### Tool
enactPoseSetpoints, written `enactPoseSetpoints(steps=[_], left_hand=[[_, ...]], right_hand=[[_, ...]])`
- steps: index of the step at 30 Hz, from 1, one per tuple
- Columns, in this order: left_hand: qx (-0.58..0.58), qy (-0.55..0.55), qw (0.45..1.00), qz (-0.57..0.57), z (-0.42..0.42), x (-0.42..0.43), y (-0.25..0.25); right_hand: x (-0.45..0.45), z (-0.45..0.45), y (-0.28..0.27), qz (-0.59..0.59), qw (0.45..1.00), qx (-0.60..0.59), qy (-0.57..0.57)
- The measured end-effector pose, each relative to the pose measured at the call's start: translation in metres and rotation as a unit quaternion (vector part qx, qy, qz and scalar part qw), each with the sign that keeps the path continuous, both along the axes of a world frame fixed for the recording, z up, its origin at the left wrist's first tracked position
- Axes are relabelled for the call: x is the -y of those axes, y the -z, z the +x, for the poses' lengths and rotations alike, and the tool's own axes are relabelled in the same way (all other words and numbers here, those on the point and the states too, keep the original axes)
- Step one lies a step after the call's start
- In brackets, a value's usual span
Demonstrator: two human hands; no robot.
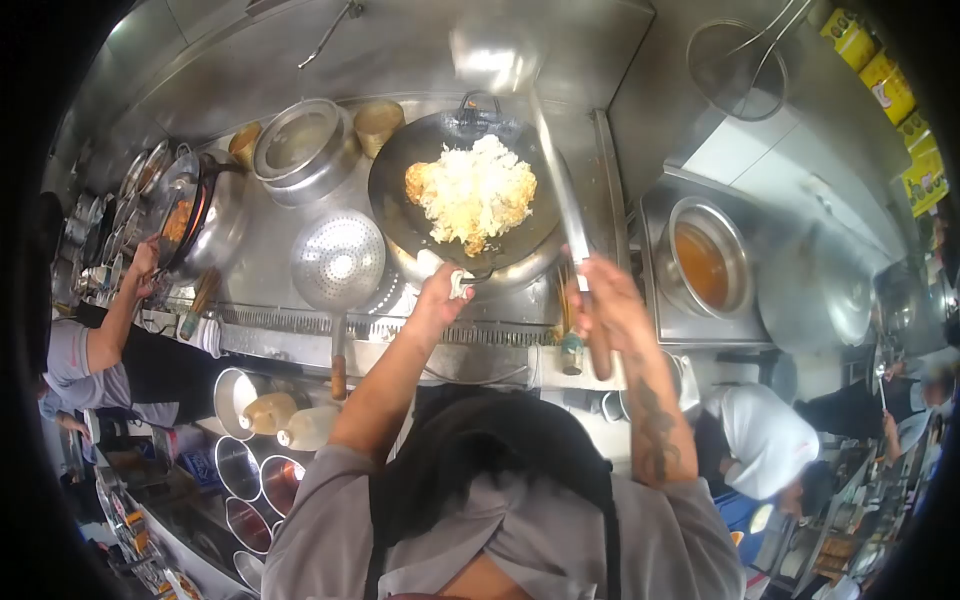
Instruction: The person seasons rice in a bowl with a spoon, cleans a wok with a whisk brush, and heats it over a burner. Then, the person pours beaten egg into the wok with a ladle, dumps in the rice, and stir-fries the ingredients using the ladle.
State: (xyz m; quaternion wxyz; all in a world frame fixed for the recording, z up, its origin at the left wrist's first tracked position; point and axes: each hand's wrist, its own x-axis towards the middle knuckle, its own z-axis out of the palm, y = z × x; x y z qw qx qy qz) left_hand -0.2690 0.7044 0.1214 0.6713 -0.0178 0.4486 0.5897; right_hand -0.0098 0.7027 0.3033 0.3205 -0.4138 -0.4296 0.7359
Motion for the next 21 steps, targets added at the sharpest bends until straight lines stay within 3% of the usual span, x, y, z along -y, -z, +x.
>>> enactPoseSetpoints(steps=[1, 3, 6, 9, 13, 14, 17, 21], left_hand=[[0.004, 0.005, 1.0, 0.011, -0.001, -0.002, 0.003], [0.009, 0.019, 0.999, 0.027, -0.002, -0.002, 0.011], [-0.012, -0.02, 1.0, 0.004, 0.005, 0.002, -0.018], [-0.009, -0.013, 1.0, 0.0, 0.004, -0.009, 0.006], [-0.001, -0.01, 1.0, -0.014, 0.002, -0.009, 0.003], [0.001, -0.003, 1.0, -0.013, 0.003, -0.009, 0.007], [0.001, 0.009, 1.0, -0.007, -0.002, -0.014, 0.012], [0.007, -0.005, 1.0, -0.002, 0.001, -0.011, 0.006]], right_hand=[[-0.01, -0.009, 0.034, -0.046, 0.999, -0.005, -0.003], [-0.038, -0.024, 0.094, -0.095, 0.978, 0.185, -0.009], [-0.039, -0.03, 0.086, 0.021, 0.972, 0.228, -0.05], [-0.021, -0.04, 0.041, 0.124, 0.964, 0.235, -0.001], [-0.03, -0.061, 0.058, 0.145, 0.97, 0.191, 0.023], [-0.047, -0.063, 0.089, 0.142, 0.963, 0.231, 0.01], [-0.065, -0.07, 0.077, 0.109, 0.935, 0.329, -0.074], [-0.053, -0.076, 0.064, 0.27, 0.877, 0.397, 0.016]])
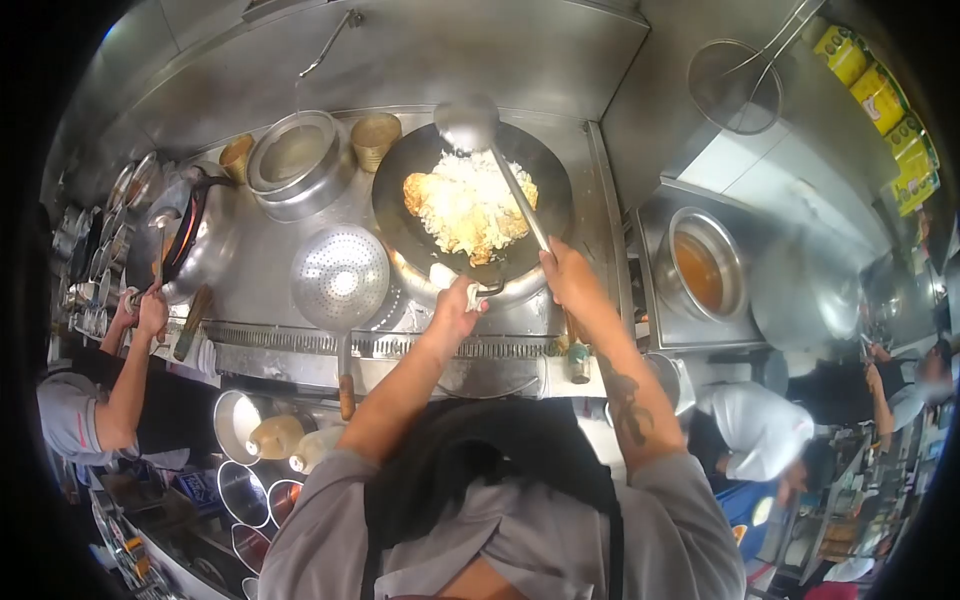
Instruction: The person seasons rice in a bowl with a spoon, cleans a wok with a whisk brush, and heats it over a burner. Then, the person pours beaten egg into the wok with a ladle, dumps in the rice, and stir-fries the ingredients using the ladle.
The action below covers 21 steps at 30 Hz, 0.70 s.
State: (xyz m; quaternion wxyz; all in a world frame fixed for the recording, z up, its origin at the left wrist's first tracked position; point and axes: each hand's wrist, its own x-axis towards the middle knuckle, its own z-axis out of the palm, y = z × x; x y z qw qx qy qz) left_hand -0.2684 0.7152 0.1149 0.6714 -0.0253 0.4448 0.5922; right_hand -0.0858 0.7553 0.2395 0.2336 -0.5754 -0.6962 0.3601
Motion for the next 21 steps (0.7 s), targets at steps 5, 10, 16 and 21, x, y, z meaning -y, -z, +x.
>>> enactPoseSetpoints(steps=[5, 10, 16, 21], left_hand=[[-0.005, 0.003, 1.0, -0.009, 0.001, -0.001, 0.006], [0.01, 0.005, 1.0, 0.012, 0.001, -0.001, 0.009], [0.021, 0.023, 0.999, 0.014, -0.003, -0.004, 0.013], [0.045, 0.04, 0.998, 0.001, -0.007, -0.005, 0.013]], right_hand=[[-0.018, 0.009, 0.02, 0.012, 0.999, 0.033, -0.023], [-0.035, 0.033, -0.011, -0.007, 0.997, 0.069, 0.018], [-0.087, -0.012, 0.067, -0.011, 0.998, 0.056, -0.041], [-0.021, 0.011, 0.077, 0.183, 0.961, 0.096, -0.184]])
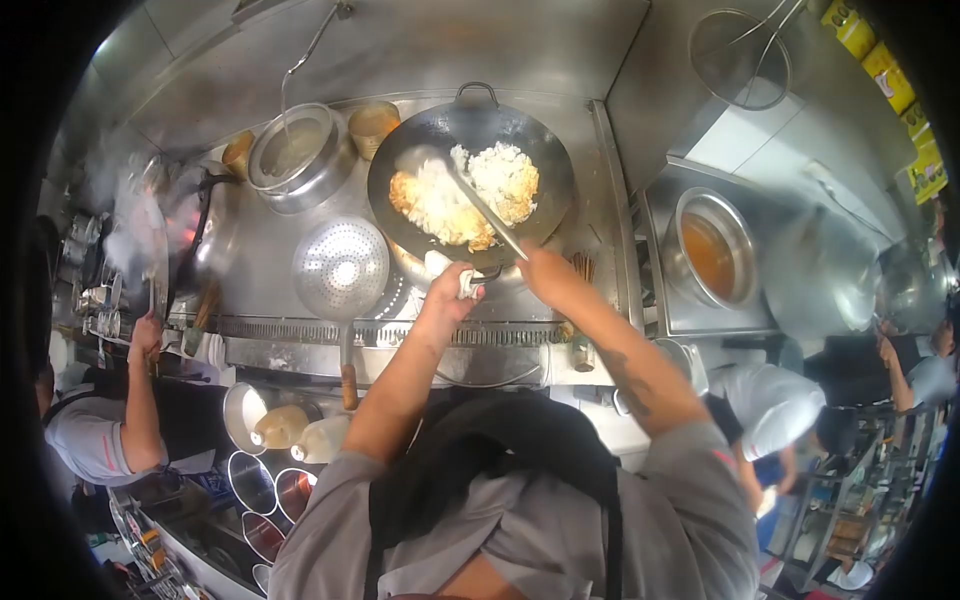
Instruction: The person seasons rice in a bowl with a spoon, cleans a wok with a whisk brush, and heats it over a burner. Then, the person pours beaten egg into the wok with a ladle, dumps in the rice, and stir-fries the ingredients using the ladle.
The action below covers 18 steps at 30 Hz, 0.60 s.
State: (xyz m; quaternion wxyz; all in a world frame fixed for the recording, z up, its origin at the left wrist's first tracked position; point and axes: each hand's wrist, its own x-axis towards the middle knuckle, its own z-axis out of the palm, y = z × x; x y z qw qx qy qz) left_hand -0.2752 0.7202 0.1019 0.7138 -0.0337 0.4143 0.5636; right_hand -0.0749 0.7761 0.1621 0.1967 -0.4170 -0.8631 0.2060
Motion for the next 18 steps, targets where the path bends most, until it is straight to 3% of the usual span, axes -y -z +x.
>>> enactPoseSetpoints(steps=[2, 4, 7, 9, 11, 13, 15, 16, 18], left_hand=[[-0.004, -0.002, 1.0, 0.001, -0.002, -0.003, 0.011], [-0.01, -0.009, 1.0, 0.001, -0.002, -0.004, 0.011], [-0.013, -0.043, 0.999, -0.023, 0.015, 0.019, -0.008], [-0.01, -0.072, 0.997, -0.041, 0.044, 0.055, -0.075], [0.011, -0.013, 0.999, -0.03, 0.057, 0.085, -0.12], [-0.007, -0.065, 0.996, -0.062, 0.056, 0.078, -0.114], [0.017, 0.006, 0.999, 0.048, 0.031, 0.045, -0.059], [-0.275, 0.037, 0.941, 0.195, 0.042, 0.067, -0.053], [-0.017, -0.037, 0.999, 0.035, 0.061, 0.086, -0.075]], right_hand=[[0.031, 0.033, -0.066, -0.144, 0.982, 0.119, 0.005], [0.046, 0.07, -0.105, -0.104, 0.976, 0.19, -0.012], [0.045, 0.099, -0.121, -0.033, 0.958, 0.285, 0.013], [0.047, 0.1, -0.132, -0.017, 0.958, 0.285, -0.007], [0.05, 0.101, -0.137, -0.04, 0.958, 0.282, -0.02], [0.045, 0.101, -0.147, -0.062, 0.962, 0.263, -0.04], [0.053, 0.107, -0.147, -0.075, 0.964, 0.249, -0.058], [0.059, 0.111, -0.148, -0.077, 0.964, 0.245, -0.066], [0.039, 0.114, -0.159, -0.059, 0.969, 0.228, -0.076]])
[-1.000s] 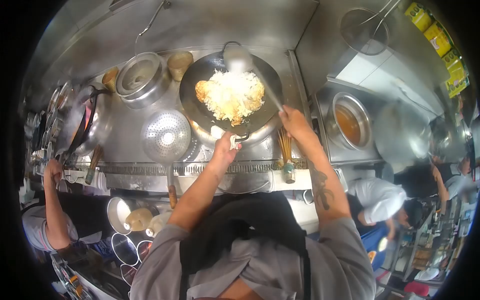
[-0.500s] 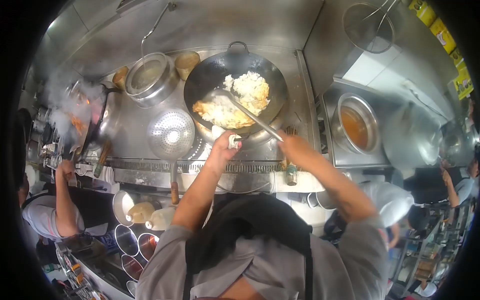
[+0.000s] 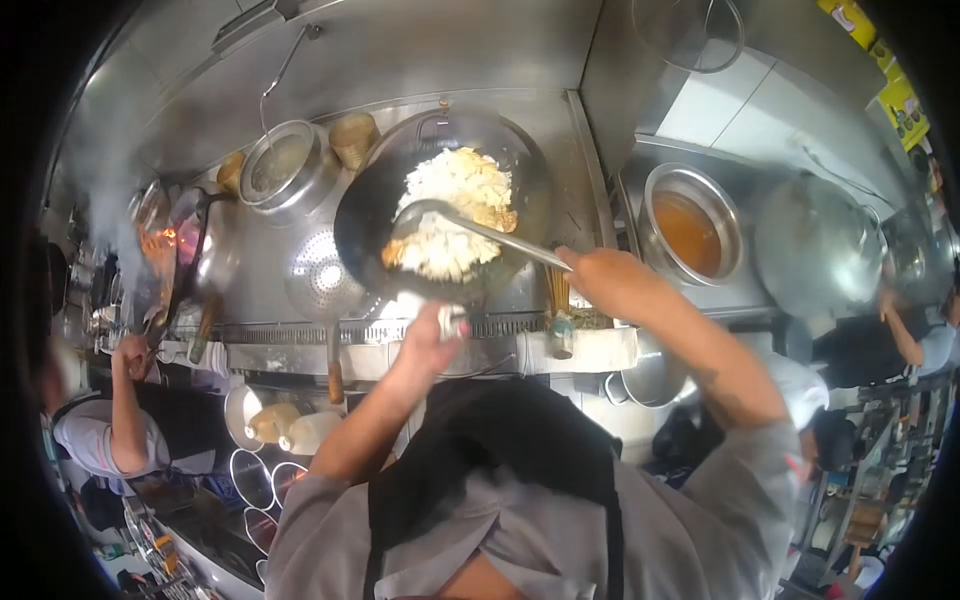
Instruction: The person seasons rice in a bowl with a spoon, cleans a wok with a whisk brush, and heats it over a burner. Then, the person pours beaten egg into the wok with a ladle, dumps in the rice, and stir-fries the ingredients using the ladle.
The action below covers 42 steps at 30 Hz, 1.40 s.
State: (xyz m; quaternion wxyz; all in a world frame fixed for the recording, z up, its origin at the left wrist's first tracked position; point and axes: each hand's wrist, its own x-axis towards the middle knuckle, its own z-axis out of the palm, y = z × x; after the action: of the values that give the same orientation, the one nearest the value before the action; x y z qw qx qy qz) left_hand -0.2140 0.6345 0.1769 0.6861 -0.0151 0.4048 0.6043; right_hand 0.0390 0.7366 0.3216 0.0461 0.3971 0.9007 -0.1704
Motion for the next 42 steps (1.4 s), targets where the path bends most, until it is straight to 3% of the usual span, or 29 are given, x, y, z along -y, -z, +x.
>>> enactPoseSetpoints(steps=[1, 3, 5, 6, 9, 11, 13, 15, 17, 19, 21, 23, 24, 26, 29, 31, 32, 33, 34, 35, 38, 41, 42], left_hand=[[0.038, 0.018, 0.999, -0.029, 0.007, 0.013, -0.028], [0.006, -0.031, 0.998, -0.06, 0.003, 0.001, -0.045], [0.055, -0.028, 0.997, -0.052, -0.012, -0.034, -0.007], [0.028, -0.012, 0.999, 0.021, -0.011, -0.032, 0.033], [0.033, 0.001, 0.999, -0.014, 0.0, 0.03, 0.103], [-0.012, 0.015, 0.998, -0.06, 0.015, 0.055, 0.041], [0.02, -0.005, 0.999, -0.035, -0.003, 0.028, 0.051], [-0.232, 0.026, 0.969, 0.077, -0.016, 0.006, 0.035], [0.035, -0.041, 0.995, -0.082, -0.018, -0.019, 0.001], [0.012, -0.003, 0.998, -0.062, -0.007, 0.002, -0.039], [0.025, 0.013, 0.999, -0.047, -0.019, -0.006, -0.033], [0.038, -0.003, 0.998, -0.048, -0.031, -0.027, -0.004], [-0.02, 0.018, 0.998, 0.048, -0.033, -0.021, 0.047], [0.009, 0.029, 0.999, -0.009, -0.019, 0.017, 0.104], [-0.013, 0.051, 0.998, -0.047, 0.0, 0.058, 0.066], [-0.038, 0.022, 0.999, -0.029, -0.018, 0.027, 0.057], [-0.039, 0.034, 0.998, -0.021, -0.037, -0.004, 0.077], [-0.032, -0.016, 0.999, -0.004, -0.046, -0.026, 0.063], [-0.01, 0.006, 1.0, 0.019, -0.063, -0.051, 0.089], [-0.032, 0.007, 0.999, 0.014, -0.06, -0.06, 0.068], [-0.019, 0.005, 1.0, -0.011, -0.057, -0.077, 0.076], [-0.031, -0.004, 0.999, -0.027, -0.057, -0.083, 0.087], [-0.028, -0.008, 0.999, -0.024, -0.057, -0.083, 0.086]], right_hand=[[-0.006, 0.007, 0.001, -0.012, 1.0, -0.008, -0.008], [-0.012, 0.021, 0.007, -0.048, 0.998, -0.017, -0.029], [-0.024, 0.003, 0.01, -0.027, 1.0, -0.004, 0.003], [-0.03, -0.003, 0.027, 0.009, 1.0, 0.0, 0.009], [-0.018, -0.007, 0.023, 0.084, 0.996, -0.005, 0.025], [-0.003, -0.003, -0.012, 0.086, 0.996, 0.0, 0.029], [0.007, 0.009, -0.022, 0.066, 0.996, -0.048, 0.023], [0.013, 0.011, -0.038, 0.036, 0.998, -0.049, 0.01], [0.021, 0.018, -0.051, -0.012, 0.999, -0.053, 0.007], [0.023, 0.043, -0.042, -0.03, 0.991, -0.117, -0.052], [0.014, 0.041, -0.025, -0.053, 0.993, -0.103, -0.031], [0.005, 0.027, 0.001, -0.045, 0.998, -0.045, 0.001], [0.003, 0.019, 0.014, -0.027, 0.998, -0.054, 0.021], [0.01, 0.011, 0.032, 0.054, 0.997, -0.048, 0.038], [0.03, 0.012, 0.023, 0.11, 0.986, -0.105, 0.07], [0.04, 0.015, 0.013, 0.101, 0.979, -0.16, 0.078], [0.041, 0.017, 0.017, 0.111, 0.972, -0.192, 0.08], [0.048, 0.012, 0.011, 0.052, 0.968, -0.217, 0.115], [0.053, 0.004, -0.002, -0.003, 0.959, -0.242, 0.149], [0.054, -0.002, -0.009, -0.059, 0.945, -0.266, 0.183], [0.041, -0.013, -0.007, -0.372, 0.8, -0.373, 0.287], [0.029, -0.016, -0.01, -0.445, 0.691, -0.495, 0.284], [0.024, -0.011, -0.015, -0.435, 0.696, -0.512, 0.254]])
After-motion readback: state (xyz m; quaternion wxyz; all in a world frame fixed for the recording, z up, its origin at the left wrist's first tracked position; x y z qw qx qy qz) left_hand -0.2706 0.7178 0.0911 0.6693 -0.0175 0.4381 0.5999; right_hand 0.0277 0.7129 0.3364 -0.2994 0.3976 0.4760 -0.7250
